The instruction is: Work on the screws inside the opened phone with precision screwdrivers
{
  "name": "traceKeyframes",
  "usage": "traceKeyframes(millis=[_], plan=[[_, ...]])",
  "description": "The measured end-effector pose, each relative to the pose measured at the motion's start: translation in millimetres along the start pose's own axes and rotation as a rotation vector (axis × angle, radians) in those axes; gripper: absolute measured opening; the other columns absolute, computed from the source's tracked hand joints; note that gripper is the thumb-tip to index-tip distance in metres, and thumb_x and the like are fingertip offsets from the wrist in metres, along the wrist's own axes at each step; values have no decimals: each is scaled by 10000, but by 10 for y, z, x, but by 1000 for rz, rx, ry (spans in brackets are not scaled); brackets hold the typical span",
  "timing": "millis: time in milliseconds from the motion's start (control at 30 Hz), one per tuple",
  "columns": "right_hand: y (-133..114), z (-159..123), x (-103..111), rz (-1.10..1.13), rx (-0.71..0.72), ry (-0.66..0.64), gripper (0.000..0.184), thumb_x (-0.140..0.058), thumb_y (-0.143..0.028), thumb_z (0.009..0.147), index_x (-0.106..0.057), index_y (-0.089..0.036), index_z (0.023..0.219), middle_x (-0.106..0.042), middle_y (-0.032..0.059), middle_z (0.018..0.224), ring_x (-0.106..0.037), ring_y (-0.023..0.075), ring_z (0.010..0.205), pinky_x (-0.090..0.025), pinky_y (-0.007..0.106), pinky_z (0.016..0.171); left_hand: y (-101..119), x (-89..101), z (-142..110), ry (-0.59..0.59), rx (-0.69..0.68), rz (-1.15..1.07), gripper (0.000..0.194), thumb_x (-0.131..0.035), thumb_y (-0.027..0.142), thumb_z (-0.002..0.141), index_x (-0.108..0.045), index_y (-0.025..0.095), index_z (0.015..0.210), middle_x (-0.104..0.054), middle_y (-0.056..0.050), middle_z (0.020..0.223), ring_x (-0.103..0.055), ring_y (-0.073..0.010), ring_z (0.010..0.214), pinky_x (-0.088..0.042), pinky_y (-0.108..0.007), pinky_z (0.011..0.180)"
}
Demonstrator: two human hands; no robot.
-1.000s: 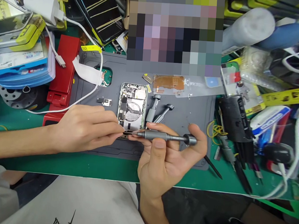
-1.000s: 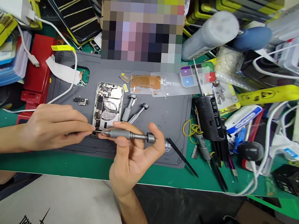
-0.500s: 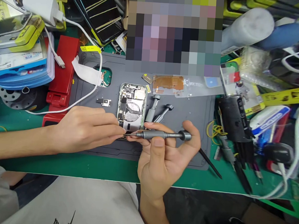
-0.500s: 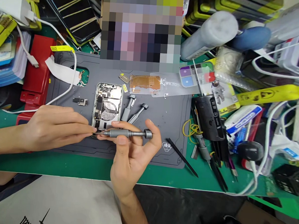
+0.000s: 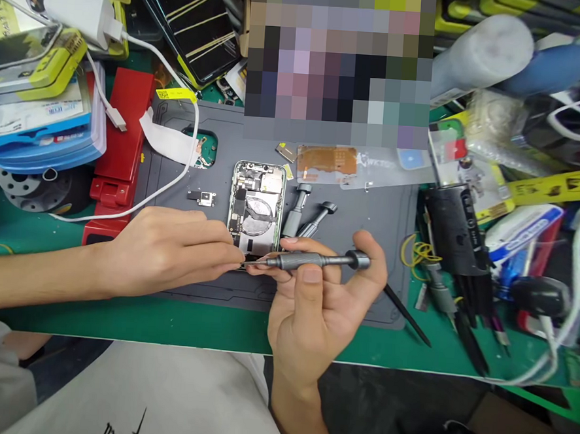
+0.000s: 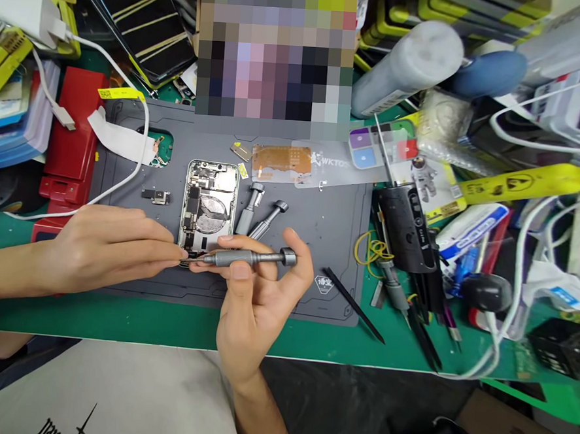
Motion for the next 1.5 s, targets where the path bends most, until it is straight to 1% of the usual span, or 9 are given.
traceKeyframes(millis=[167,367,600,800,1033,1167,1300,1500], plan=[[1,0,7,11,-12,3,428,-554,-196,1068,-435,-377,1437,-737,-19,1083,-754,131,863,-720,360,752,5,5,16,-1,-7,10,148,-580,217,1084,-716,188,1030,-778,-23,959,-690,-114,746,-490,-259,631],[-5,0,3,18,-10,-20,427,-546,-192,1074,-430,-376,1441,-735,-27,1089,-736,107,779,-717,347,756,4,3,14,4,-7,8,134,-587,204,1082,-708,175,1033,-786,-26,978,-688,-120,748,-489,-269,635],[10,0,11,-30,-27,-10,425,-556,-237,1071,-404,-371,1445,-727,-17,1074,-755,131,814,-718,371,759,14,2,13,7,-11,17,152,-575,212,1089,-712,189,1026,-784,-22,973,-708,-115,766,-517,-254,671],[8,-1,11,-22,-22,-9,429,-555,-232,1068,-405,-368,1446,-716,-15,1063,-740,132,812,-717,367,745,11,0,18,9,-11,18,153,-572,202,1088,-714,185,1031,-783,-22,973,-707,-119,765,-511,-264,663],[1,1,1,13,-13,-20,426,-545,-201,1070,-432,-375,1442,-721,-23,1065,-735,124,819,-715,350,743,6,3,6,-1,-9,-16,111,-606,201,1073,-711,165,1059,-785,-36,996,-702,-139,772,-508,-278,662],[-3,14,13,11,4,11,424,-554,-211,1067,-438,-368,1443,-723,-20,1060,-726,120,782,-711,339,720,-2,-10,5,-19,8,-16,130,-597,211,1082,-717,167,1063,-785,-31,994,-688,-127,756,-489,-268,648],[0,35,45,63,39,63,425,-564,-190,1062,-451,-347,1440,-727,-24,1052,-717,109,774,-702,304,693,-6,-20,5,-27,21,-13,153,-610,224,1078,-728,161,1003,-784,-34,979,-685,-123,752,-483,-260,647],[23,39,64,45,17,56,445,-555,-202,1066,-432,-353,1465,-727,-20,1066,-720,117,765,-700,323,682,-2,-38,17,-54,40,29,220,-573,256,1100,-731,161,981,-778,-31,955,-708,-131,792,-499,-259,678]])
Point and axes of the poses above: each hand's wrist, its own z-axis towards the middle knuckle, its own x-axis out of the back of the hand, y = z × x, the point moved 3 cm from there along z, towards the middle knuckle
